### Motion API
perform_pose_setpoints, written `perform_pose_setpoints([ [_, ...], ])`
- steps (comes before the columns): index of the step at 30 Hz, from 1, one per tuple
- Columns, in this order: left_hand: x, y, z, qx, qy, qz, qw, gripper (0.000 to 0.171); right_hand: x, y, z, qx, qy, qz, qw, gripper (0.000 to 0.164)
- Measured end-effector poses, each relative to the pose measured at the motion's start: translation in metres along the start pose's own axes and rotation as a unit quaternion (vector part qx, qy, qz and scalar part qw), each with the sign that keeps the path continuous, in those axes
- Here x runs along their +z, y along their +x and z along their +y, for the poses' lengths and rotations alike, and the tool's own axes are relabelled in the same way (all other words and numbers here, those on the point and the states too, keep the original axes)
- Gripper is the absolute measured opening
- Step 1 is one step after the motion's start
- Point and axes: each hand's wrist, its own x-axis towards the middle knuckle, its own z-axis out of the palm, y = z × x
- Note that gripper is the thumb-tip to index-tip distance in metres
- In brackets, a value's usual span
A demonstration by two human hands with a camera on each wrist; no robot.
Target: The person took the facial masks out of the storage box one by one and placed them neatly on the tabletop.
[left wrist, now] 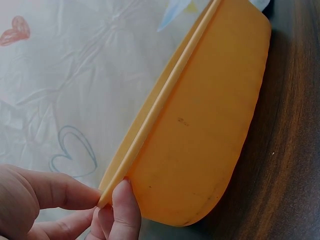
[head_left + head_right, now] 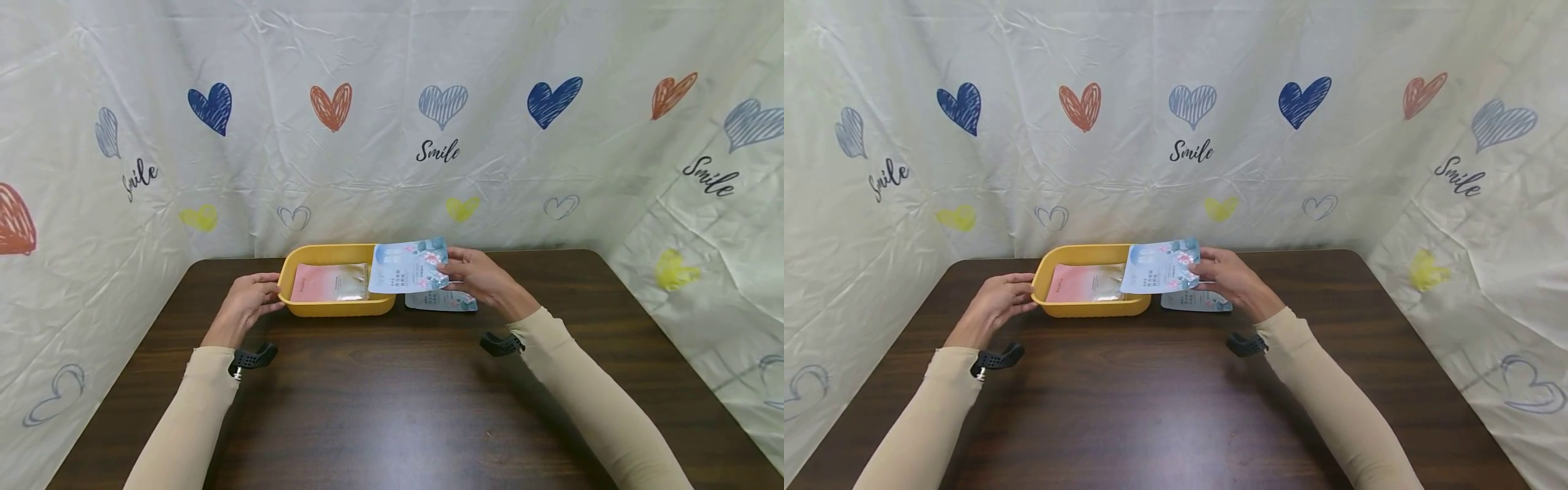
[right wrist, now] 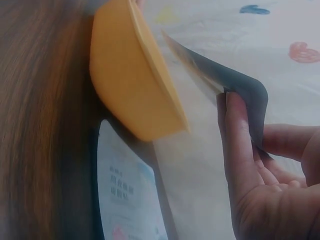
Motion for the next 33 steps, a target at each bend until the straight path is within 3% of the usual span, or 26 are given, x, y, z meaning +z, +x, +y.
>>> perform_pose_setpoints([
  [18, -0.001, 0.000, -0.001, 0.003, 0.000, -0.005, 1.0000, 0.047, -0.041, -0.020, 0.010, 0.005, -0.019, 0.017, 1.000, 0.057],
  [33, -0.002, 0.000, -0.001, 0.004, 0.002, -0.008, 1.0000, 0.047, -0.079, -0.037, 0.022, 0.013, 0.006, 0.046, 0.999, 0.062],
])
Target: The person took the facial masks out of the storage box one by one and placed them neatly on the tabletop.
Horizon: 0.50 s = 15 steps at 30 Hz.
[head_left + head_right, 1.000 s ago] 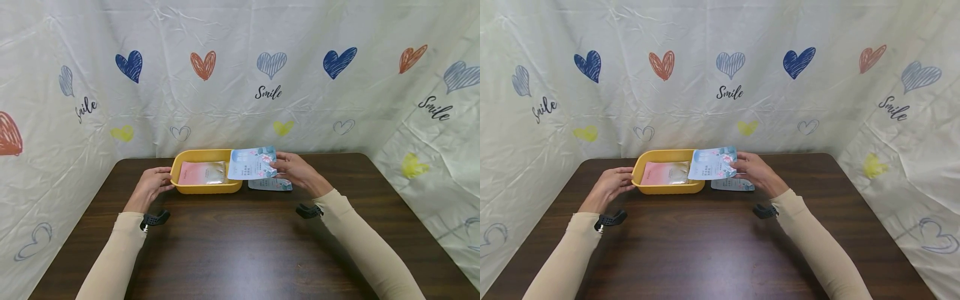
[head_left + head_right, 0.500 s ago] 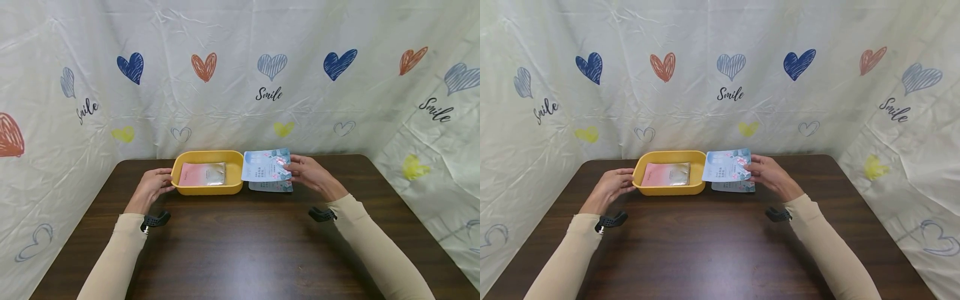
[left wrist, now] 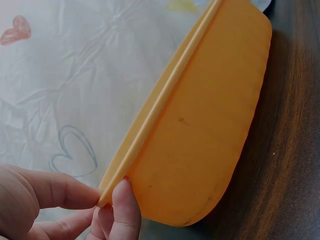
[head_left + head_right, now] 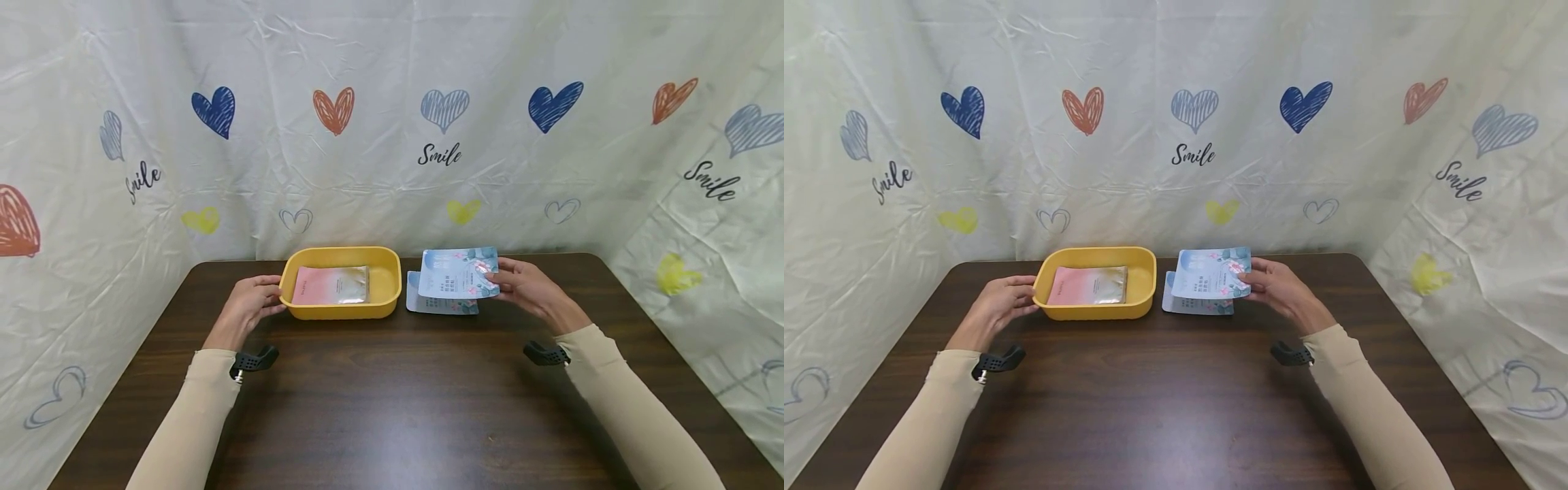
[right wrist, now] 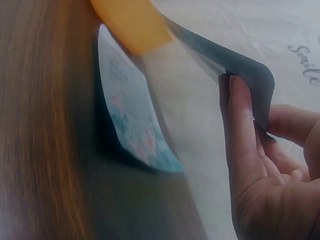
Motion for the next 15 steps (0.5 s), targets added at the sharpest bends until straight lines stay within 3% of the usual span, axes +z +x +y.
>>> perform_pose_setpoints([
  [10, 0.000, 0.001, 0.000, -0.002, -0.002, 0.001, 1.0000, 0.048, -0.023, -0.008, 0.007, 0.007, -0.016, 0.025, 1.000, 0.058],
  [15, -0.001, 0.000, 0.001, 0.002, -0.006, -0.007, 1.0000, 0.049, -0.033, -0.013, 0.006, 0.027, 0.002, 0.045, 0.999, 0.063],
])
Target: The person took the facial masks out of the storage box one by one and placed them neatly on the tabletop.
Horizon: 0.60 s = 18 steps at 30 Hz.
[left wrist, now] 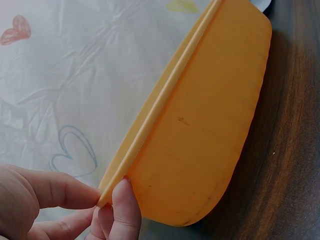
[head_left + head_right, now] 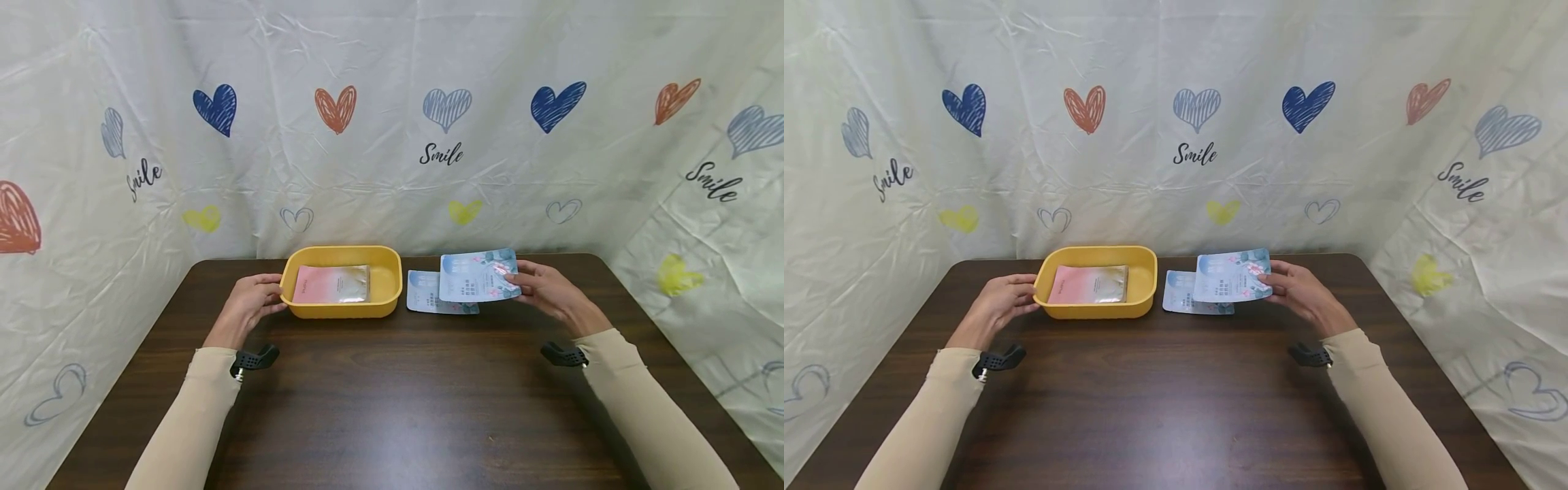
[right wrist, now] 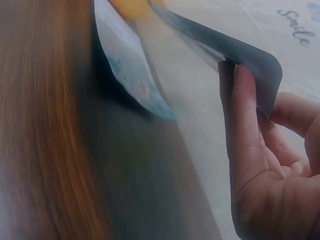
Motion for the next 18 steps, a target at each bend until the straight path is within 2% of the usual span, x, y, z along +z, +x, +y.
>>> perform_pose_setpoints([
  [5, -0.001, 0.001, 0.001, 0.003, -0.002, -0.005, 1.0000, 0.050, -0.012, -0.002, 0.002, 0.010, 0.027, 0.003, 1.000, 0.062],
  [18, 0.001, -0.001, 0.001, -0.003, -0.001, 0.003, 1.0000, 0.048, -0.048, -0.008, 0.019, 0.009, 0.052, 0.021, 0.998, 0.031],
])
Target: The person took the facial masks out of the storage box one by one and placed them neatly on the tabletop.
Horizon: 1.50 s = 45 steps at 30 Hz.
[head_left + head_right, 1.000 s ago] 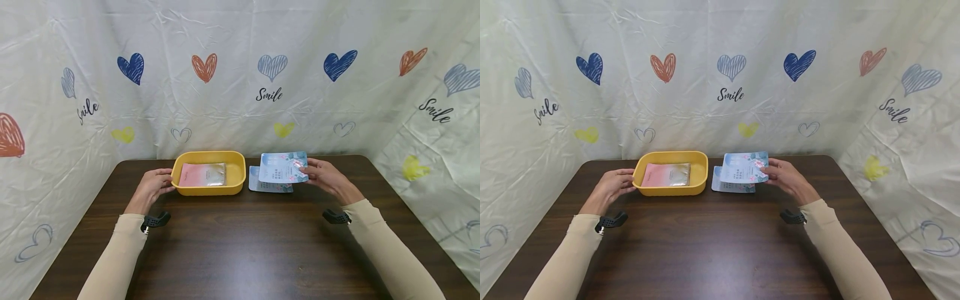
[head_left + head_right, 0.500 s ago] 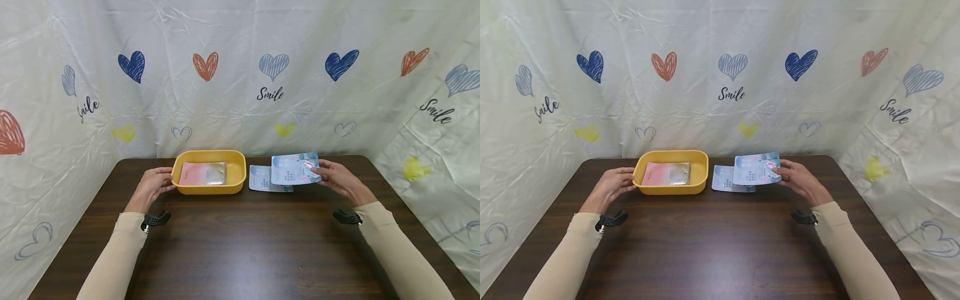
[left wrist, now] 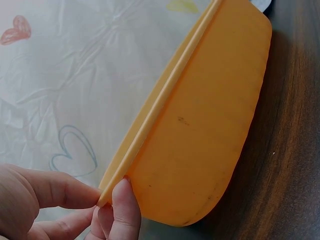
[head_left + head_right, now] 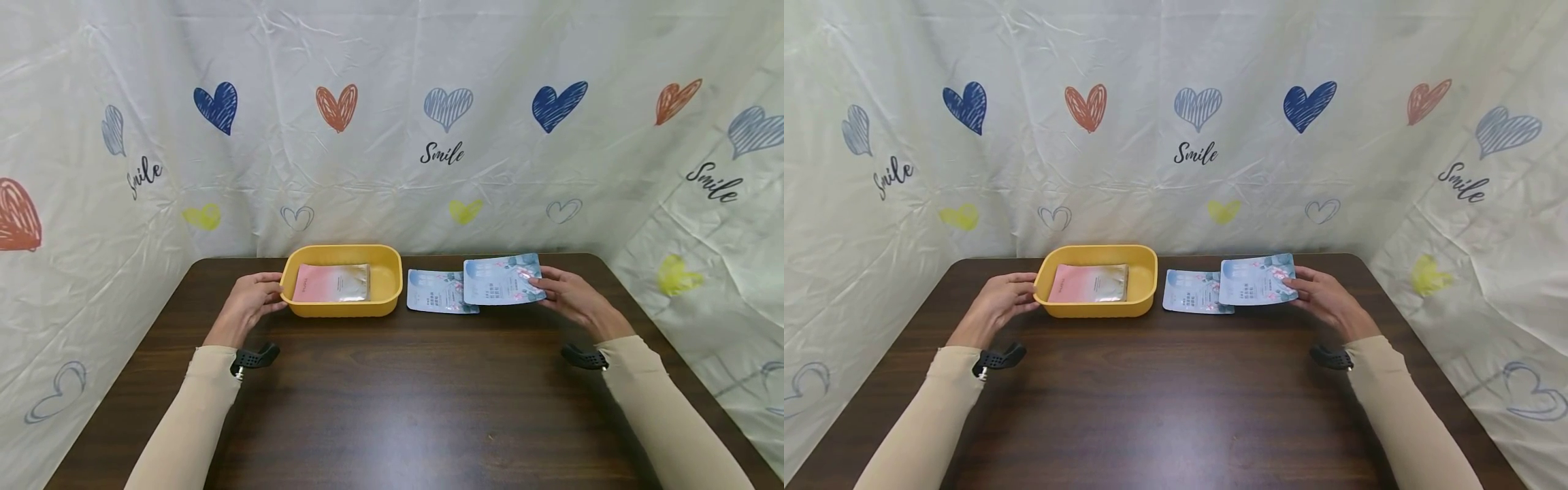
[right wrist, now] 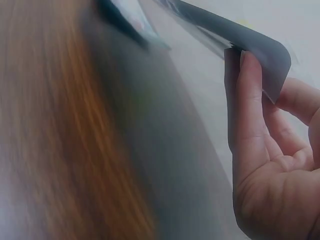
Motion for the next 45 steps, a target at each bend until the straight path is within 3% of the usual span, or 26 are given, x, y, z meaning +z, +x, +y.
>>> perform_pose_setpoints([
  [8, 0.001, 0.001, 0.000, 0.001, 0.006, 0.004, 1.0000, 0.048, -0.020, -0.006, 0.006, 0.010, -0.002, 0.025, 1.000, 0.032],
  [16, 0.000, 0.002, -0.001, 0.000, 0.006, 0.005, 1.0000, 0.048, -0.031, -0.005, 0.011, 0.007, -0.042, 0.044, 0.998, 0.039],
  [22, 0.000, 0.002, -0.001, -0.001, 0.004, 0.002, 1.0000, 0.048, -0.032, -0.004, 0.013, 0.009, -0.102, 0.059, 0.993, 0.060],
  [25, 0.000, 0.002, -0.002, 0.001, 0.004, 0.000, 1.0000, 0.048, -0.031, -0.004, 0.011, 0.002, -0.183, 0.072, 0.980, 0.066],
  [29, 0.000, 0.002, -0.002, 0.002, 0.008, 0.003, 1.0000, 0.048, -0.026, -0.006, 0.007, -0.008, -0.298, 0.090, 0.950, 0.061],
  [40, 0.001, -0.001, -0.001, 0.009, 0.011, 0.003, 0.9999, 0.049, -0.009, -0.012, -0.005, -0.038, -0.424, 0.105, 0.899, 0.049],
  [42, 0.001, -0.001, 0.000, 0.009, 0.012, 0.003, 0.9999, 0.049, -0.004, -0.011, -0.009, -0.050, -0.413, 0.091, 0.905, 0.049],
  [45, 0.002, -0.001, 0.000, 0.010, 0.011, 0.001, 0.9999, 0.049, 0.005, -0.011, -0.014, -0.063, -0.370, 0.064, 0.925, 0.054],
])
